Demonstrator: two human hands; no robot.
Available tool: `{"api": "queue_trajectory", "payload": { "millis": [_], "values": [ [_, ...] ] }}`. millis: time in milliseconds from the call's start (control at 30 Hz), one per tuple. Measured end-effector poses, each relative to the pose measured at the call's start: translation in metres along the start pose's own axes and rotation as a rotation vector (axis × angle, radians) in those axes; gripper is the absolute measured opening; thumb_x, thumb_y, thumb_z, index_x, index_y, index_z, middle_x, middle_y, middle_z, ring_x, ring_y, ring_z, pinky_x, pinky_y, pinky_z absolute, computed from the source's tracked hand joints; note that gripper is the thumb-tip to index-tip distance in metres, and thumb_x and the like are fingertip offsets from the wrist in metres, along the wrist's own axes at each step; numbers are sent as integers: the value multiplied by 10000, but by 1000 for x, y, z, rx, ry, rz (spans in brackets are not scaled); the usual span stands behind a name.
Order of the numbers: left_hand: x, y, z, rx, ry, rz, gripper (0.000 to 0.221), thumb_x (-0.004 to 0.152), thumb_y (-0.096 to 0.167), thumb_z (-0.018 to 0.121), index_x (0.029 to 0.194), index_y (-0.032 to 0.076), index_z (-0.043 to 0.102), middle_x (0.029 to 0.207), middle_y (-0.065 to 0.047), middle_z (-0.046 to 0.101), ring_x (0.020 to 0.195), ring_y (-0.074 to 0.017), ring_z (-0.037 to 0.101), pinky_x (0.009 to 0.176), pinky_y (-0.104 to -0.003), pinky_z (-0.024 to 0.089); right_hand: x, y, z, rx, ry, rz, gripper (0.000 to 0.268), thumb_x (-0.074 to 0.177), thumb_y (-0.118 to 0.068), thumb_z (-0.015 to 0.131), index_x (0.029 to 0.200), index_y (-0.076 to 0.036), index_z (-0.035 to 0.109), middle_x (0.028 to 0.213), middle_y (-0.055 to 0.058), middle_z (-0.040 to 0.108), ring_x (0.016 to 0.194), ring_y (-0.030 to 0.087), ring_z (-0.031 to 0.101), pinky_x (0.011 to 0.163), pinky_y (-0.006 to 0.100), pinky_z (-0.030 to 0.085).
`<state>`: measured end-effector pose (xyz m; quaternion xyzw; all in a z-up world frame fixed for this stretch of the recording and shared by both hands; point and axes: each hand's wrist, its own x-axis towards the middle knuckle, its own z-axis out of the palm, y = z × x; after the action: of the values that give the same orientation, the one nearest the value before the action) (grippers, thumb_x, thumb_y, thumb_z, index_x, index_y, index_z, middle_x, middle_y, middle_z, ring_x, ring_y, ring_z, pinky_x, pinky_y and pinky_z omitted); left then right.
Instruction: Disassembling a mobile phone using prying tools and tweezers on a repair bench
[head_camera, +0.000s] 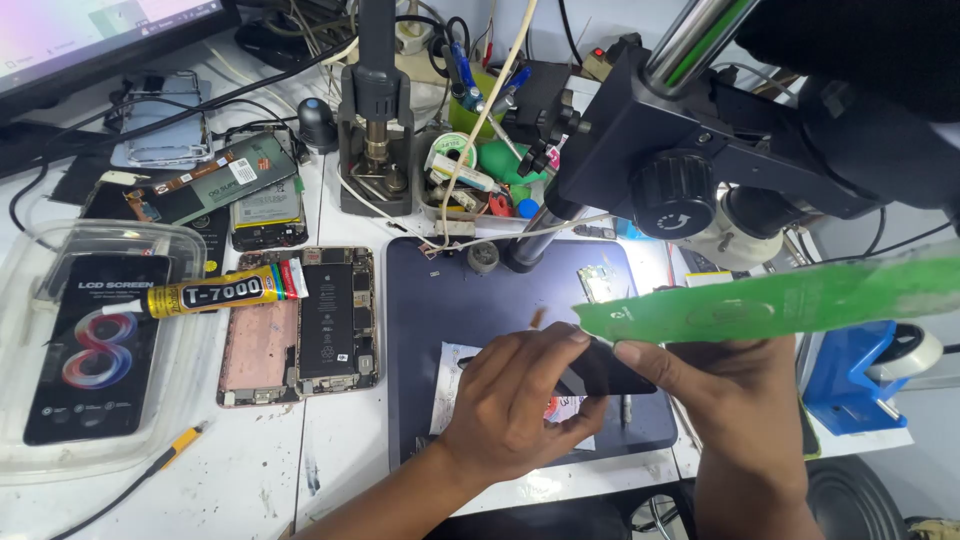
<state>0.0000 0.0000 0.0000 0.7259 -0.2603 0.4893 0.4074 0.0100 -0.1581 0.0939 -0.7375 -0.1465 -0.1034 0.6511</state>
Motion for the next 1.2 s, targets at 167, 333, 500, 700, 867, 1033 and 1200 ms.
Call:
{"api": "queue_trajectory", "payload": {
  "millis": [167,333,500,700,867,1033,1200],
  "values": [
    [-1,0,0,19,-5,-5,477,970,289,752,1268,-10,529,1107,-161,753,900,-277,773,787,-367,608,8,6,-4,51,-80,78,283,726,79,801,995,29,729,1005,167,789,941,267,788,893,390,677],
    [-4,0,2,15,5,-17,468,945,296,752,1239,10,526,1078,-167,752,938,-323,793,797,-381,616,9,11,-8,70,-160,72,256,760,66,789,1011,27,753,1040,167,796,981,268,790,904,385,680],
    [-3,0,1,22,16,-13,463,930,272,759,1226,23,505,1074,-176,746,898,-291,783,772,-371,597,10,13,-7,97,-191,84,271,753,66,801,1017,19,761,1028,163,802,965,262,798,891,362,680],
    [-3,0,1,-15,40,-34,488,881,271,822,1167,28,510,1054,-197,725,917,-307,774,816,-379,627,11,10,-5,42,-204,57,259,757,37,819,1007,7,759,1012,146,805,958,242,800,869,345,685],
    [6,0,-4,-72,3,-73,522,857,236,851,1151,27,474,1153,-200,734,1094,-332,783,892,-361,622,-3,16,-20,-48,-61,-59,252,774,6,808,1013,-26,738,1015,90,777,949,188,763,913,322,649],
    [4,-1,-1,-108,59,-186,628,745,171,898,1174,12,468,1178,-207,730,1098,-329,792,932,-343,646,-33,29,-32,-72,156,-42,352,731,52,806,1064,13,700,1088,168,750,978,250,755,970,366,661],
    [3,-1,1,-84,47,-193,651,746,222,919,1165,1,472,1163,-212,740,1094,-307,785,935,-335,637,-20,-2,-11,-487,-35,-410,100,785,56,764,862,81,705,808,187,714,689,267,718,732,340,600]
  ]
}}
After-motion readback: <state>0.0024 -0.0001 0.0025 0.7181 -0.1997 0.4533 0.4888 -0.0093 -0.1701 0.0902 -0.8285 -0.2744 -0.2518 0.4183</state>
